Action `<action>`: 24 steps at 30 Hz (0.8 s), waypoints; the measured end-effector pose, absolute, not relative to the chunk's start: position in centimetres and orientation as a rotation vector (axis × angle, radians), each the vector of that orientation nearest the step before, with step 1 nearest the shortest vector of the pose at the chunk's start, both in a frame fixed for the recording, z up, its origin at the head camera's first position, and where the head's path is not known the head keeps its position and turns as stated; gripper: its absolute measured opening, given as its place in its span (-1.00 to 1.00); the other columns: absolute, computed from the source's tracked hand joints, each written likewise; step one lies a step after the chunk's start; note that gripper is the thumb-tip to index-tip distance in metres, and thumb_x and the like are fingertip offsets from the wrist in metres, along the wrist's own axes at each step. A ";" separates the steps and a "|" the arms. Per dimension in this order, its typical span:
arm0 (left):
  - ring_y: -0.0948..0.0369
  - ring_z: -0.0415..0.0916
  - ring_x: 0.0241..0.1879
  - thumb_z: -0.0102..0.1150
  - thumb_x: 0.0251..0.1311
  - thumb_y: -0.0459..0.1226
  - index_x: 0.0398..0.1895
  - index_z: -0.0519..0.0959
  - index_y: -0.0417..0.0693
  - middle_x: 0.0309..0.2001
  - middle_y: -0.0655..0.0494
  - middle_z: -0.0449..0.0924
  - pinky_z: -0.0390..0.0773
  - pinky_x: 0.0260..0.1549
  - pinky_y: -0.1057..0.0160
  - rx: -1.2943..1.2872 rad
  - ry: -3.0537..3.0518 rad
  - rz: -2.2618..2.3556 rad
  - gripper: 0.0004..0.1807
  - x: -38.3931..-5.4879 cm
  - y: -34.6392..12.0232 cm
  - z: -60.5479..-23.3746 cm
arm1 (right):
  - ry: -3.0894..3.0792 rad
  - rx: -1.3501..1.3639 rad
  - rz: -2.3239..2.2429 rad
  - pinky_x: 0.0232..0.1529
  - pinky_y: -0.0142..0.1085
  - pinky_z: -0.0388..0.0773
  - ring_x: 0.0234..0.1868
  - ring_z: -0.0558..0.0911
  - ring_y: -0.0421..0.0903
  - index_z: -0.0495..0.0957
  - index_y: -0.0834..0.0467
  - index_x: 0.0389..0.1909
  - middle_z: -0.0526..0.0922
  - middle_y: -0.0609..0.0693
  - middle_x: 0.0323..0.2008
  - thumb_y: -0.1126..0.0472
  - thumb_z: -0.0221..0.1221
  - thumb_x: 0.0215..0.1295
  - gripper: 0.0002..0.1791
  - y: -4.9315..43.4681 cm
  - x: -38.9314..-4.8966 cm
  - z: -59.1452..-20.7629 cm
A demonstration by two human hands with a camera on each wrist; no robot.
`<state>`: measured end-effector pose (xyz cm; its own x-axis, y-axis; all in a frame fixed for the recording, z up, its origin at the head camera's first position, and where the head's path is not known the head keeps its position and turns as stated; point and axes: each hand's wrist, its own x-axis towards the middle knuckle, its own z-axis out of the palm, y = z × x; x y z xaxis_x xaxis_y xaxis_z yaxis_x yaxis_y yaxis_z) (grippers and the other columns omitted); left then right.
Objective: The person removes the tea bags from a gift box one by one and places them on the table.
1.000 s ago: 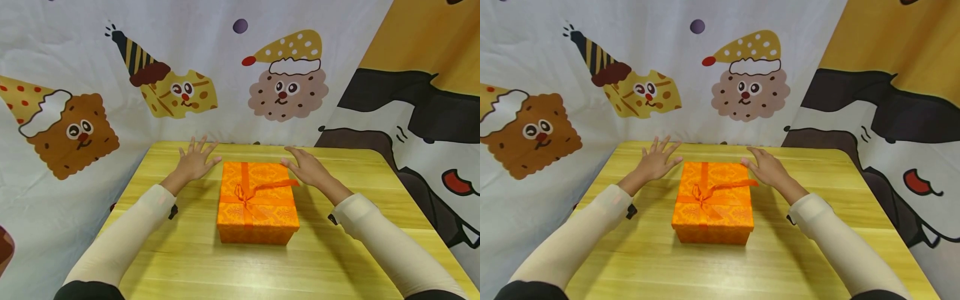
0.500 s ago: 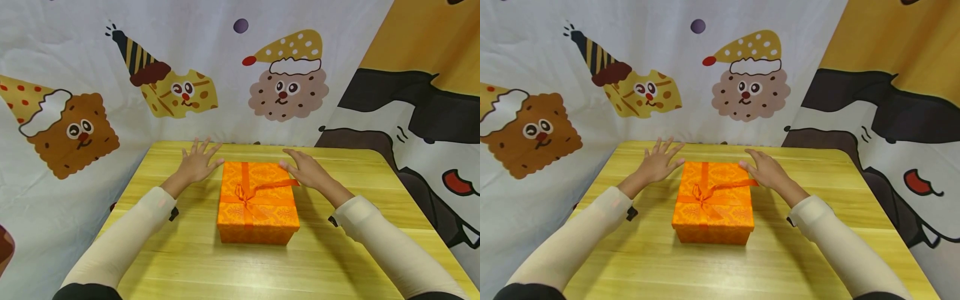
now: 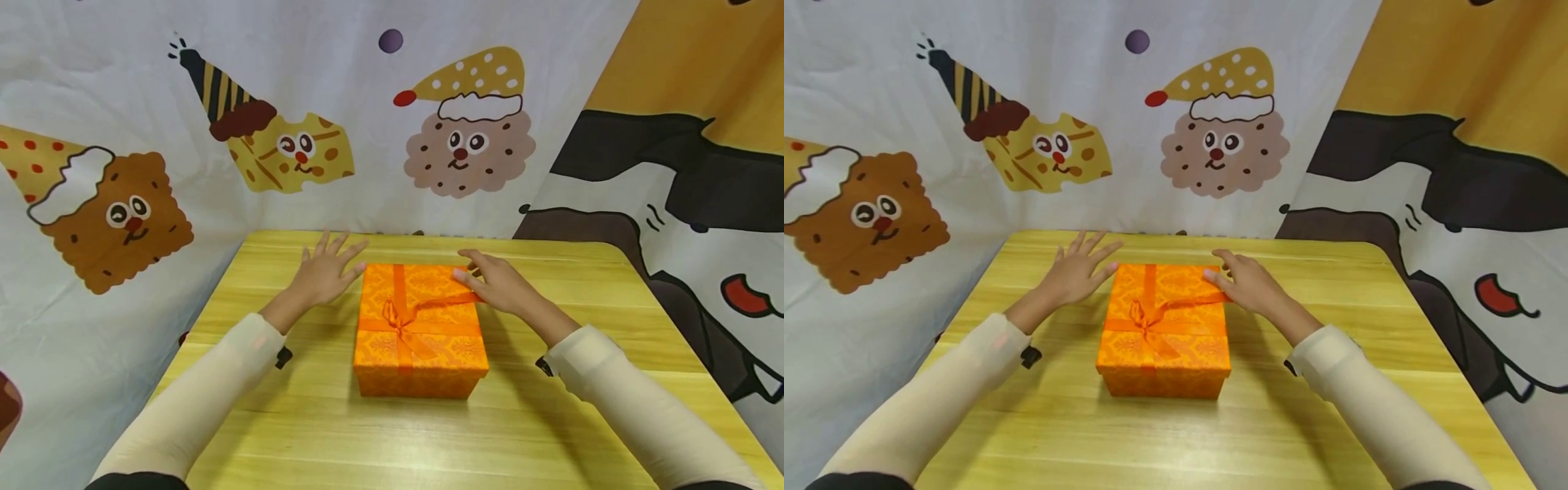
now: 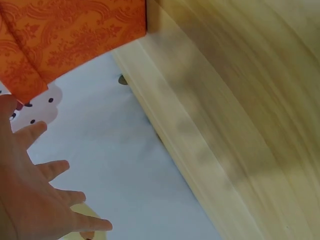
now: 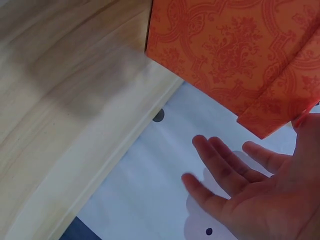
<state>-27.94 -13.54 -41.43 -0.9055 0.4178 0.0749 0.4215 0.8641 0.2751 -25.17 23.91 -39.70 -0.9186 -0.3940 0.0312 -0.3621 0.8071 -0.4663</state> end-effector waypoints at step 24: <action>0.27 0.41 -0.71 -0.16 0.61 -0.02 0.54 0.29 -0.18 -0.07 -0.12 0.75 0.51 -0.52 0.23 -0.767 -3.024 -0.786 -0.39 -24.5 -11.6 -39.8 | 2.882 -0.577 -0.849 -0.22 -0.17 0.66 -0.27 0.66 -0.12 0.16 0.15 0.59 0.62 0.13 0.03 -0.38 -0.02 0.48 -0.10 22.9 -22.9 -39.8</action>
